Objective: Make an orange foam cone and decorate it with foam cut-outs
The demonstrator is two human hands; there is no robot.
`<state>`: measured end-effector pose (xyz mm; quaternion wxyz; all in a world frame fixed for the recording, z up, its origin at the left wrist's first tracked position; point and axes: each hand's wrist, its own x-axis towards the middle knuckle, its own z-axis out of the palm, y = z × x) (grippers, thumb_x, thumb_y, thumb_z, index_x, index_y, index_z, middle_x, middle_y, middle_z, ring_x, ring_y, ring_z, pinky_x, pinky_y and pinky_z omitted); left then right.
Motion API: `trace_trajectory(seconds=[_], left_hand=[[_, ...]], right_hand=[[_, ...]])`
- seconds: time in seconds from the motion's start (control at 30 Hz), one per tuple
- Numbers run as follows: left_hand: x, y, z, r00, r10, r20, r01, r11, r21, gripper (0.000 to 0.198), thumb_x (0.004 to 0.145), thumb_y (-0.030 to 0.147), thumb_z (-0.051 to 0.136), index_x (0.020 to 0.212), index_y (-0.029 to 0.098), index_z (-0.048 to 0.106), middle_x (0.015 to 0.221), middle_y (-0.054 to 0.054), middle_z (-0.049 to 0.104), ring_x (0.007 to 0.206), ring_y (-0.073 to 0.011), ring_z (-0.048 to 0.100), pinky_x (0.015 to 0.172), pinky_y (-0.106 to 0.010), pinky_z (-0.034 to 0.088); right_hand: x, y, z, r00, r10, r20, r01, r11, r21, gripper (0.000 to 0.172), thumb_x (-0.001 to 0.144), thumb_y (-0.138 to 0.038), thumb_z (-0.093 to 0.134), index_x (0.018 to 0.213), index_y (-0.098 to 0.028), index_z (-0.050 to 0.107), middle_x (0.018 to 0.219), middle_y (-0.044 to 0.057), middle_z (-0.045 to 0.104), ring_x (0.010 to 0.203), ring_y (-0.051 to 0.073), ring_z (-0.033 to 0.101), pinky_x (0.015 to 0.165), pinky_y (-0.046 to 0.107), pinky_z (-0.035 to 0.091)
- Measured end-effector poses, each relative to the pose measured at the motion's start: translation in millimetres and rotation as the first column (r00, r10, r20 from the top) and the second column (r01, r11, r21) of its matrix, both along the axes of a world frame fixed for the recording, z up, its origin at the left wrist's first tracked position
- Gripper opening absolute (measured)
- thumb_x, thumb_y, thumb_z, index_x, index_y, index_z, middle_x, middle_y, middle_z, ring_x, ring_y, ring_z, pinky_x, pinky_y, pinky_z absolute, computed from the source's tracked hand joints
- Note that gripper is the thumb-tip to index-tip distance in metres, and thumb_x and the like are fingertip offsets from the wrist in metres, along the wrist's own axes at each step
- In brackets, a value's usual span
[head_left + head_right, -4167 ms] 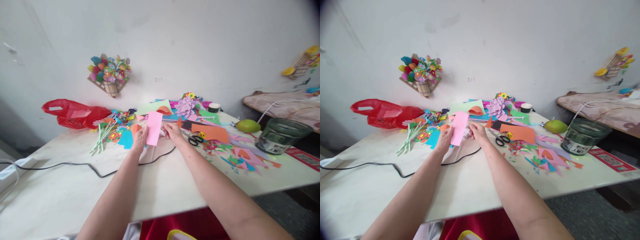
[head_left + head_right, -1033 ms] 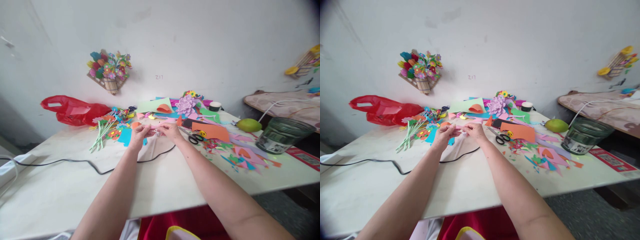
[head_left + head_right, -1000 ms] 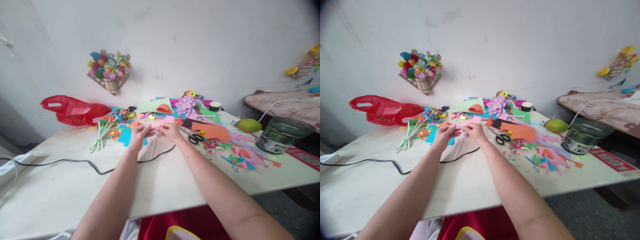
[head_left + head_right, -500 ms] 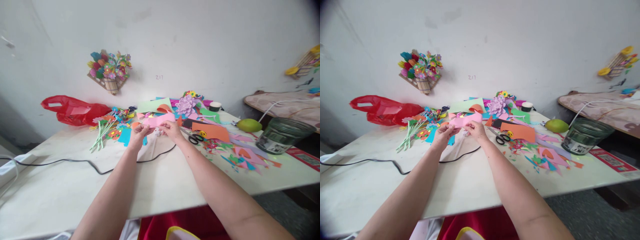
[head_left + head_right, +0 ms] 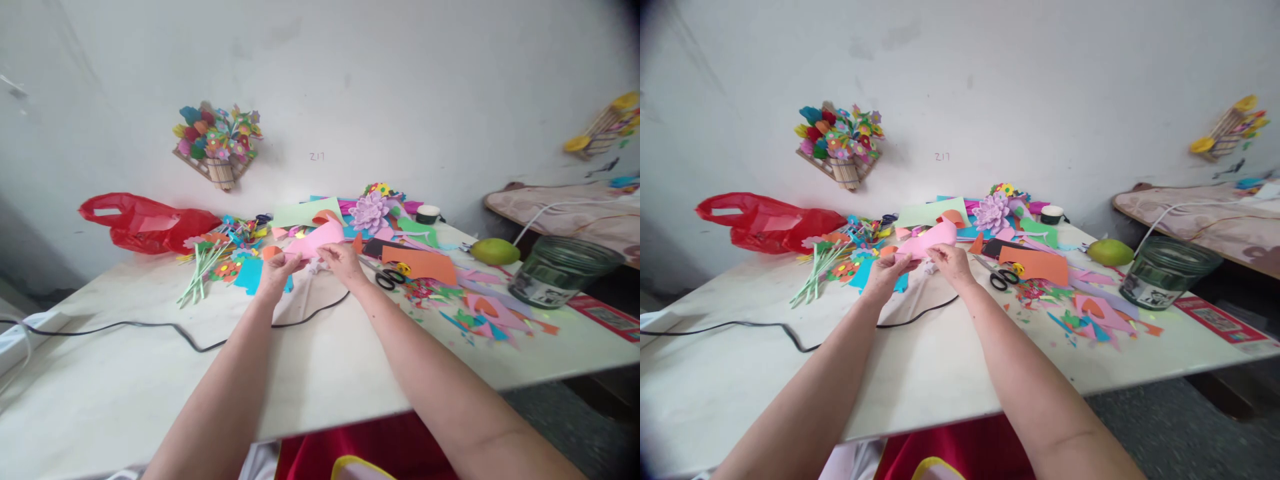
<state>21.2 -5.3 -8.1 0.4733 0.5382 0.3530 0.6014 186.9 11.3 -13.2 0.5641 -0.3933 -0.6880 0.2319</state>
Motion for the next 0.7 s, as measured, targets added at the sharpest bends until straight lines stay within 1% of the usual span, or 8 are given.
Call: trace_trajectory(seconds=[0.1,0.2,0.3,0.4,0.47,0.57,0.7], left_hand=[[1,-2,1.2,1.000,-0.016,-0.016,0.016,1.000,-0.019,0.029,0.058,0.037,0.078,0.065,0.011,0.066,0.072,-0.009,0.069,0.077,-0.0212,0.067,0.076,-0.031,0.053],[3,-6,3.2,0.997,-0.054,-0.047,0.053,0.998,-0.034,0.026,0.057,0.034,0.079,0.065,0.012,0.068,0.072,-0.009,0.070,0.078,-0.0208,0.067,0.075,-0.030,0.053],[4,-8,4.2,0.993,-0.076,-0.089,0.074,0.997,-0.034,0.024,0.059,0.034,0.077,0.067,0.013,0.069,0.073,-0.009,0.070,0.077,-0.0197,0.067,0.073,-0.028,0.054],[4,-8,3.0,0.991,-0.079,-0.111,0.076,0.997,-0.030,0.024,0.060,0.034,0.077,0.069,0.013,0.070,0.075,-0.009,0.071,0.077,-0.0193,0.067,0.073,-0.027,0.054],[3,-5,1.2,0.991,-0.077,-0.105,0.075,0.997,-0.024,0.024,0.060,0.034,0.077,0.066,0.013,0.069,0.075,-0.009,0.071,0.079,-0.0201,0.067,0.075,-0.029,0.054],[1,-2,-1.3,0.995,-0.074,-0.068,0.074,0.997,-0.007,0.026,0.060,0.037,0.077,0.063,0.014,0.064,0.075,-0.008,0.070,0.081,-0.0215,0.067,0.077,-0.032,0.054],[-1,1,-1.0,0.999,-0.043,0.019,0.042,0.999,0.008,0.031,0.059,0.039,0.077,0.071,0.013,0.064,0.073,-0.006,0.068,0.080,-0.0210,0.068,0.077,-0.031,0.053]], right_hand=[[2,8,-4.2,0.990,-0.040,-0.137,0.032,0.998,-0.056,0.032,0.076,-0.042,0.056,0.095,-0.017,0.064,0.085,0.007,0.067,0.067,0.016,0.062,0.055,0.025,0.051],[6,14,-7.0,0.968,-0.147,-0.204,0.139,0.989,-0.056,0.036,0.076,-0.038,0.055,0.104,-0.017,0.061,0.087,0.007,0.064,0.066,0.014,0.059,0.057,0.026,0.052],[8,15,-4.6,0.944,-0.261,-0.200,0.261,0.965,-0.030,0.038,0.075,-0.027,0.053,0.112,-0.017,0.058,0.089,0.007,0.063,0.063,0.014,0.055,0.061,0.028,0.052],[10,14,-1.1,0.923,-0.342,-0.178,0.347,0.938,-0.004,0.045,0.072,-0.019,0.053,0.117,-0.015,0.055,0.099,0.011,0.063,0.062,0.014,0.053,0.066,0.032,0.051],[12,14,-0.8,0.917,-0.364,-0.161,0.370,0.929,0.008,0.048,0.072,-0.019,0.052,0.120,-0.014,0.054,0.104,0.013,0.062,0.066,0.016,0.054,0.069,0.034,0.051],[15,16,-3.1,0.910,-0.389,-0.143,0.400,0.915,0.054,0.048,0.075,-0.021,0.050,0.122,-0.015,0.052,0.107,0.013,0.061,0.077,0.020,0.058,0.074,0.036,0.050],[18,15,-3.7,0.911,-0.408,-0.055,0.412,0.902,0.129,0.045,0.077,-0.021,0.048,0.120,-0.012,0.054,0.105,0.015,0.060,0.080,0.022,0.059,0.080,0.039,0.049]])
